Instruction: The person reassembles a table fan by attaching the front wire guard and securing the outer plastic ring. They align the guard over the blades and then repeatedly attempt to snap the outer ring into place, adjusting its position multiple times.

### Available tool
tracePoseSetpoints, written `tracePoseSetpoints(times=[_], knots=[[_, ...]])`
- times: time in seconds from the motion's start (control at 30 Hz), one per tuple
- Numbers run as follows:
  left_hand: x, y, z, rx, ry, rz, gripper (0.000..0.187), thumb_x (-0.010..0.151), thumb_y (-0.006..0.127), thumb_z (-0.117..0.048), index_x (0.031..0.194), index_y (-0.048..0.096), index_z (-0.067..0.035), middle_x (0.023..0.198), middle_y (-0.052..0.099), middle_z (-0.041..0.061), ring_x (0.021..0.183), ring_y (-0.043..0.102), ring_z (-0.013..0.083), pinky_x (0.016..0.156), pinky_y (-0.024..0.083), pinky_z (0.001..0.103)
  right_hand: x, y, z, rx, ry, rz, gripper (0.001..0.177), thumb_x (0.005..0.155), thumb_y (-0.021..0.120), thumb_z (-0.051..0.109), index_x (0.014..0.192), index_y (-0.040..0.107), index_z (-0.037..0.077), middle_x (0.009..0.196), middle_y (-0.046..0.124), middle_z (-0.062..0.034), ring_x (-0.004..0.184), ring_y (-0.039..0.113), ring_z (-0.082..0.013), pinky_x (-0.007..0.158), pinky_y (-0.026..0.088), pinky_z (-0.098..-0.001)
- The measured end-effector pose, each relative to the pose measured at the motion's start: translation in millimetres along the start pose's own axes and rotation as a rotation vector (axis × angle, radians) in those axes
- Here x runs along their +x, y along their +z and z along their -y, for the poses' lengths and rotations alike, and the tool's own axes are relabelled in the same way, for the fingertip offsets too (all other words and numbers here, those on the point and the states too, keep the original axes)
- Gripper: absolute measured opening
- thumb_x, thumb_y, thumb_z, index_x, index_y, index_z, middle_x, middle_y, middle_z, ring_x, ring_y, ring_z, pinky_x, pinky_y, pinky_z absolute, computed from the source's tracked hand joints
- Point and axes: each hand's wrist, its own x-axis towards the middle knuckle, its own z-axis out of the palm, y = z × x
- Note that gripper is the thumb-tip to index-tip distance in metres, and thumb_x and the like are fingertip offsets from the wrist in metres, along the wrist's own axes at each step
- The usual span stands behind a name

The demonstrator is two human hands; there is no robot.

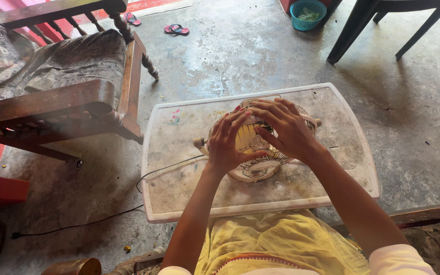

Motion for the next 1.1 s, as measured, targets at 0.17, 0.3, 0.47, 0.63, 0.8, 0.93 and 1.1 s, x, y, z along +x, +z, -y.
tracePoseSetpoints(times=[0.17,0.3,0.47,0.63,0.8,0.93,1.1], knots=[[1,-2,1,-0.082,-0.052,0.03,0.129,0.071,0.086,-0.068,0.164,0.019,-0.008,0.147,0.056,0.011,0.138,0.057,0.0325,0.12,0.044,0.05,8,1,-4,0.182,0.152,0.064,0.027,0.098,0.068,0.025,0.122,0.068,0.013,0.131,0.067,-0.0065,0.123,0.063,-0.0261,0.109,0.041,-0.0462],[3,-6,0,-0.154,-0.058,0.023,0.125,0.077,0.086,-0.053,0.166,0.011,-0.008,0.149,0.056,0.012,0.141,0.056,0.0328,0.122,0.043,0.05,13,5,-4,0.142,0.169,0.051,0.028,0.094,0.07,0.028,0.119,0.073,0.015,0.128,0.067,-0.0079,0.12,0.061,-0.0283,0.105,0.04,-0.0462],[6,-10,-1,-0.204,-0.06,0.009,0.119,0.077,0.084,-0.037,0.166,0.011,-0.008,0.148,0.058,0.015,0.142,0.055,0.0342,0.121,0.043,0.049,15,11,-3,0.135,0.154,0.011,0.024,0.096,0.071,0.029,0.117,0.075,0.017,0.124,0.071,-0.0005,0.12,0.063,-0.0239,0.103,0.041,-0.0435],[6,-10,2,-0.275,-0.068,-0.001,0.112,0.078,0.08,-0.029,0.167,0.015,-0.009,0.148,0.06,0.016,0.143,0.057,0.0352,0.122,0.045,0.048,15,12,-5,0.166,0.149,-0.015,0.023,0.096,0.072,0.028,0.116,0.077,0.017,0.122,0.072,-0.0002,0.118,0.063,-0.0222,0.102,0.043,-0.0429],[5,-9,1,-0.24,-0.057,-0.009,0.107,0.08,0.076,-0.028,0.167,0.016,-0.008,0.148,0.059,0.017,0.142,0.057,0.0365,0.121,0.046,0.048,15,12,-1,0.151,0.122,-0.034,0.024,0.094,0.073,0.025,0.117,0.078,0.019,0.12,0.073,-0.0007,0.117,0.063,-0.0229,0.101,0.044,-0.0425],[6,-12,2,-0.326,-0.114,0.017,0.1,0.085,0.067,-0.025,0.167,0.014,-0.008,0.151,0.058,0.017,0.145,0.056,0.036,0.122,0.047,0.047,14,16,3,0.126,0.105,-0.051,0.028,0.094,0.073,0.022,0.122,0.078,0.018,0.118,0.071,-0.0056,0.115,0.06,-0.0277,0.102,0.045,-0.0435],[5,-12,4,-0.417,-0.098,-0.011,0.093,0.094,0.061,-0.022,0.169,0.009,-0.01,0.168,0.039,0.021,0.155,0.046,0.039,0.128,0.043,0.049,15,26,-2,0.129,0.111,0.034,0.032,0.105,0.063,0.024,0.133,0.068,0.011,0.139,0.064,-0.0058,0.136,0.057,-0.0269,0.117,0.04,-0.0455]])
